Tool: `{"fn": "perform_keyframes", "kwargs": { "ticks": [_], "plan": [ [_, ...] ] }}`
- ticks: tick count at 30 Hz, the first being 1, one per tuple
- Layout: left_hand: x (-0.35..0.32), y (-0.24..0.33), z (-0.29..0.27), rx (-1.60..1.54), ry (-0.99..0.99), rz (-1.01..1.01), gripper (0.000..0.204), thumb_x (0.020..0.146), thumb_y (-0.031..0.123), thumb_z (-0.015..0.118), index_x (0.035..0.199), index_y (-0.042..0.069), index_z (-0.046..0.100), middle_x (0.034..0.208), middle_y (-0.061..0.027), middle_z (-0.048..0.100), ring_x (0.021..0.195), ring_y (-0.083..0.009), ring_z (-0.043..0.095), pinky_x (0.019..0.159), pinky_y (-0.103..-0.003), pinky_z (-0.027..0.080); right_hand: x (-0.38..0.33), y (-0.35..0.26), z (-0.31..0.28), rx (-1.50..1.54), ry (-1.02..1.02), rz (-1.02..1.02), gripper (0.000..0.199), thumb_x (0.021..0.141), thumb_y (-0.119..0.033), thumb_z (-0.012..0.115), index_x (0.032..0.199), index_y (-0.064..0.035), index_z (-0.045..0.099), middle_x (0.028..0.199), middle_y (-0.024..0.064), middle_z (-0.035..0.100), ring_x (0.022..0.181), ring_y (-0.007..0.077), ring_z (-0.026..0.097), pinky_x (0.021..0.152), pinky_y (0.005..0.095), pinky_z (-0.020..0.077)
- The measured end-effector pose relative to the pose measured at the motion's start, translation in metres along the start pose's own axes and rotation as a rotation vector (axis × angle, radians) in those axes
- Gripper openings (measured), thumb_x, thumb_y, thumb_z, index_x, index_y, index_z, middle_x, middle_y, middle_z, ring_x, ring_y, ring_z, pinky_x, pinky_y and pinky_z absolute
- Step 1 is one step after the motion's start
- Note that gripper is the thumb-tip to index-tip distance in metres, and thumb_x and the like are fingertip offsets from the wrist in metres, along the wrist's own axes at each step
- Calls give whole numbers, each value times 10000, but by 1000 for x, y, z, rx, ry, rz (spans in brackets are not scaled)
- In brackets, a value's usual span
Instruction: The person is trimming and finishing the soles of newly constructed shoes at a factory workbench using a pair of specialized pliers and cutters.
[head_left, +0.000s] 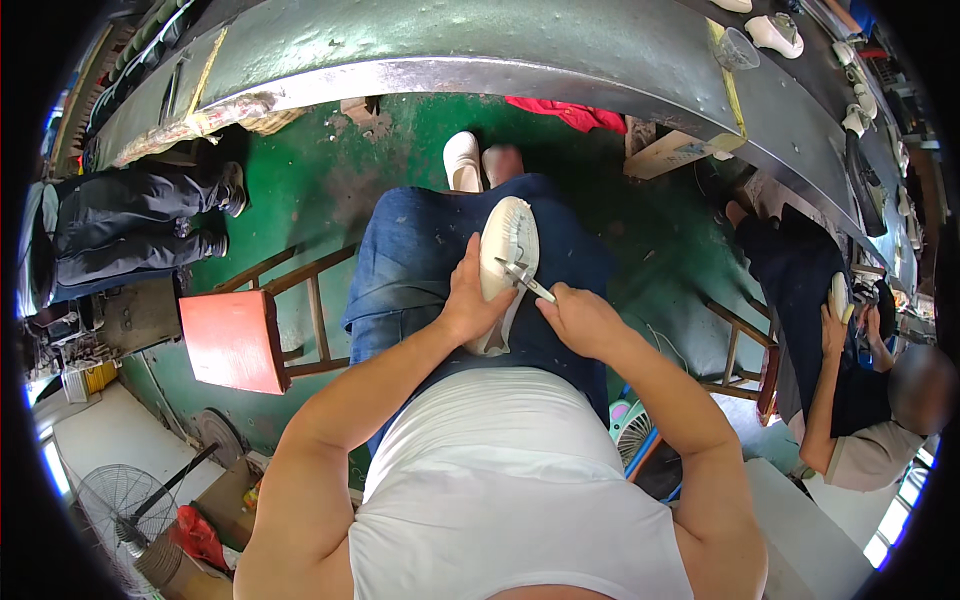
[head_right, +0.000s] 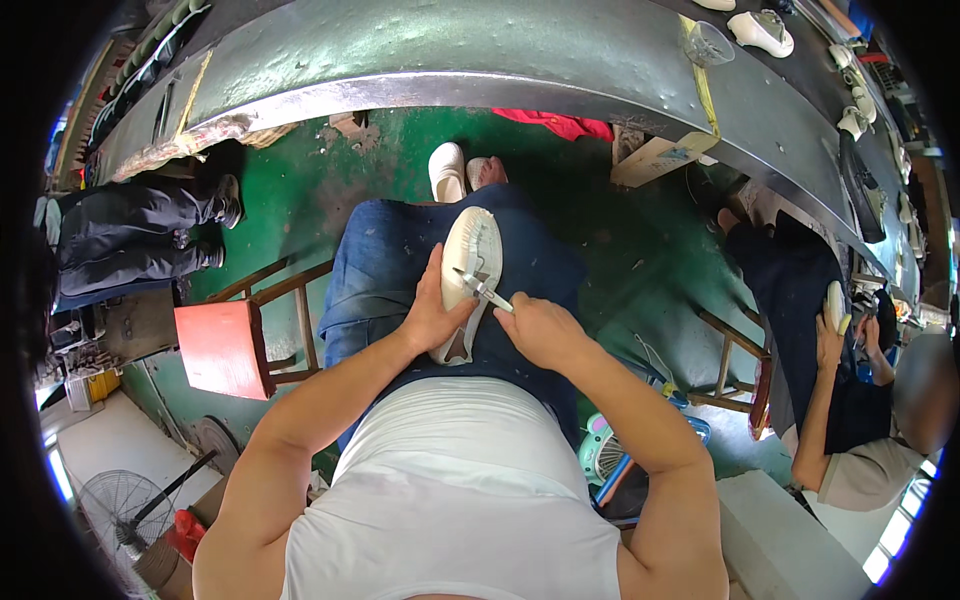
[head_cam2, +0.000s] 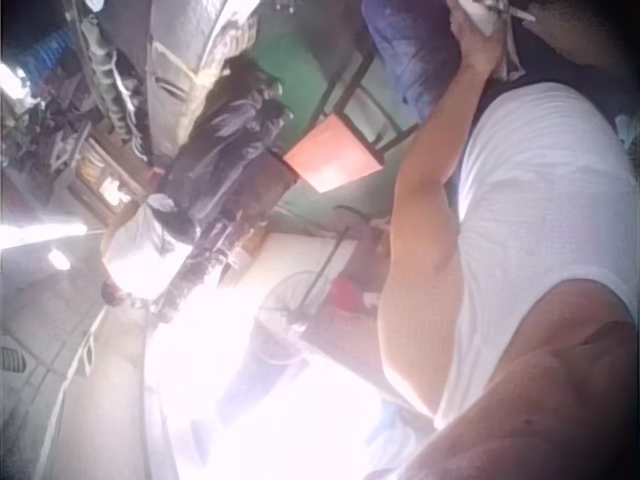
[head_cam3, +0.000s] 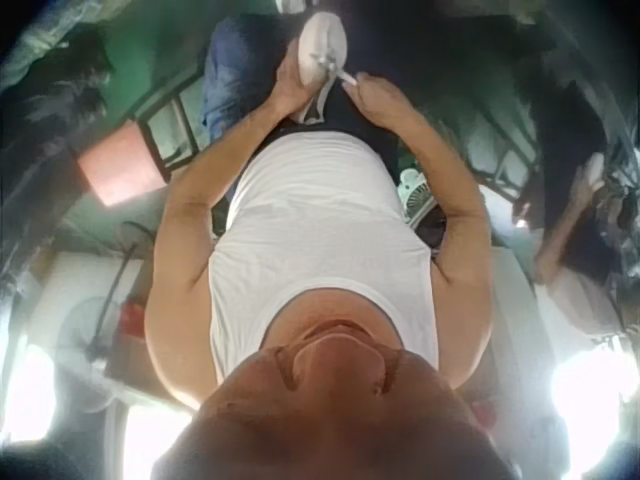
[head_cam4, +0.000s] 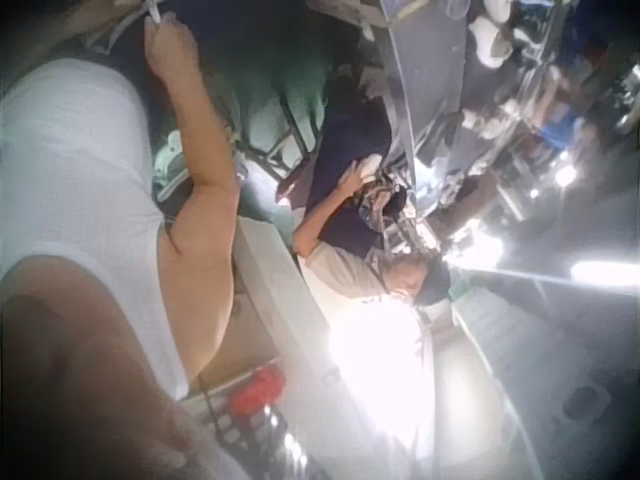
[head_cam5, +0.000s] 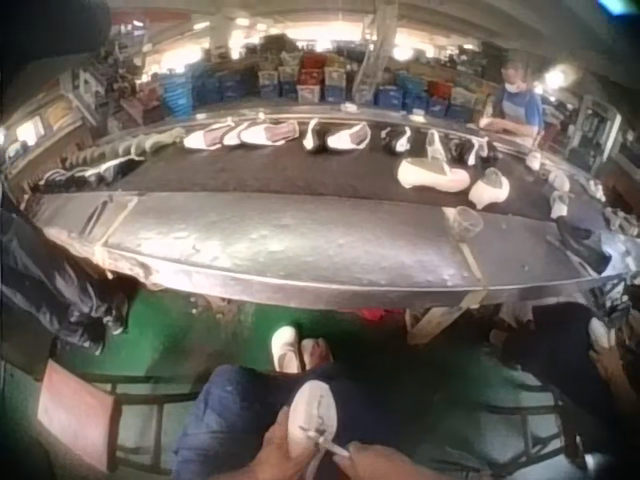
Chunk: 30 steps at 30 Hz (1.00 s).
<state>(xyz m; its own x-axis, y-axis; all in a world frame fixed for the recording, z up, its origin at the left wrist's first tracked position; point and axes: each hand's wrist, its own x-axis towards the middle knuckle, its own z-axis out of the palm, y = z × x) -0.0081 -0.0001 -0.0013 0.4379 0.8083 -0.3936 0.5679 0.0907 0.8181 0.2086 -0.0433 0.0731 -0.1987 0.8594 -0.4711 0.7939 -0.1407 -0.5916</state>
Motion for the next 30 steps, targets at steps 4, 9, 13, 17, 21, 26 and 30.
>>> {"fn": "perform_keyframes", "kwargs": {
  "ticks": [4, 9, 13, 17, 21, 26, 30],
  "plan": [
    [-27, -11, -29, -117, -255, -55, 1140, 904, 192, 695, 1528, -12, -238, 1608, -278, 122, 1494, -330, 201, 1195, -352, 237, -1, 2, 4, -89, -47, 1, 434, 1031, -392, 487, 946, 23, 583, 839, 267, 674, 828, 453, 666, 752, 543, 520],
    [-22, -8, -30, -249, -431, -77, 1181, 906, 206, 688, 1493, -11, -313, 1637, -286, -60, 1539, -334, 56, 1225, -341, 165, -11, -9, 4, -18, 32, -111, 445, 1030, -399, 488, 935, 25, 588, 862, 263, 674, 850, 446, 664, 752, 537, 516],
    [-18, -13, -30, -252, -430, -85, 1183, 899, 191, 692, 1494, -11, -311, 1638, -281, -66, 1539, -333, 55, 1225, -345, 169, 2, -12, -1, -47, -22, -79, 448, 1034, -386, 474, 919, 33, 582, 858, 270, 669, 840, 460, 658, 736, 535, 507],
    [-16, -4, -28, -214, -403, -38, 1170, 893, 187, 701, 1514, -11, -271, 1632, -272, -25, 1534, -336, 71, 1231, -358, 153, 34, 3, -6, 177, 136, -21, 453, 1041, -376, 455, 910, 38, 584, 789, 235, 679, 747, 403, 684, 701, 491, 529],
    [16, 3, -26, -150, -149, -71, 943, 901, 264, 713, 1513, -48, 66, 1424, -264, 393, 1314, -314, 451, 1097, -383, 385, 48, 22, -32, 575, -107, 148, 474, 1063, -394, 404, 930, 23, 587, 736, 117, 669, 609, 198, 656, 615, 355, 533],
    [64, 0, -28, -484, -36, -249, 506, 958, 387, 630, 1260, -15, 576, 1072, -142, 672, 993, -207, 625, 854, -365, 525, 36, 8, -99, 485, 65, 5, 427, 1050, -397, 471, 978, 7, 591, 786, 111, 667, 660, 233, 671, 629, 368, 528],
    [58, 34, -81, -667, -171, -167, 457, 953, 326, 640, 1263, -7, 595, 1107, -101, 673, 992, -178, 617, 885, -338, 505, 37, -8, -181, 27, 451, -217, 375, 988, -414, 576, 1015, -41, 605, 843, 179, 676, 786, 401, 660, 683, 459, 520]
  ]
}}
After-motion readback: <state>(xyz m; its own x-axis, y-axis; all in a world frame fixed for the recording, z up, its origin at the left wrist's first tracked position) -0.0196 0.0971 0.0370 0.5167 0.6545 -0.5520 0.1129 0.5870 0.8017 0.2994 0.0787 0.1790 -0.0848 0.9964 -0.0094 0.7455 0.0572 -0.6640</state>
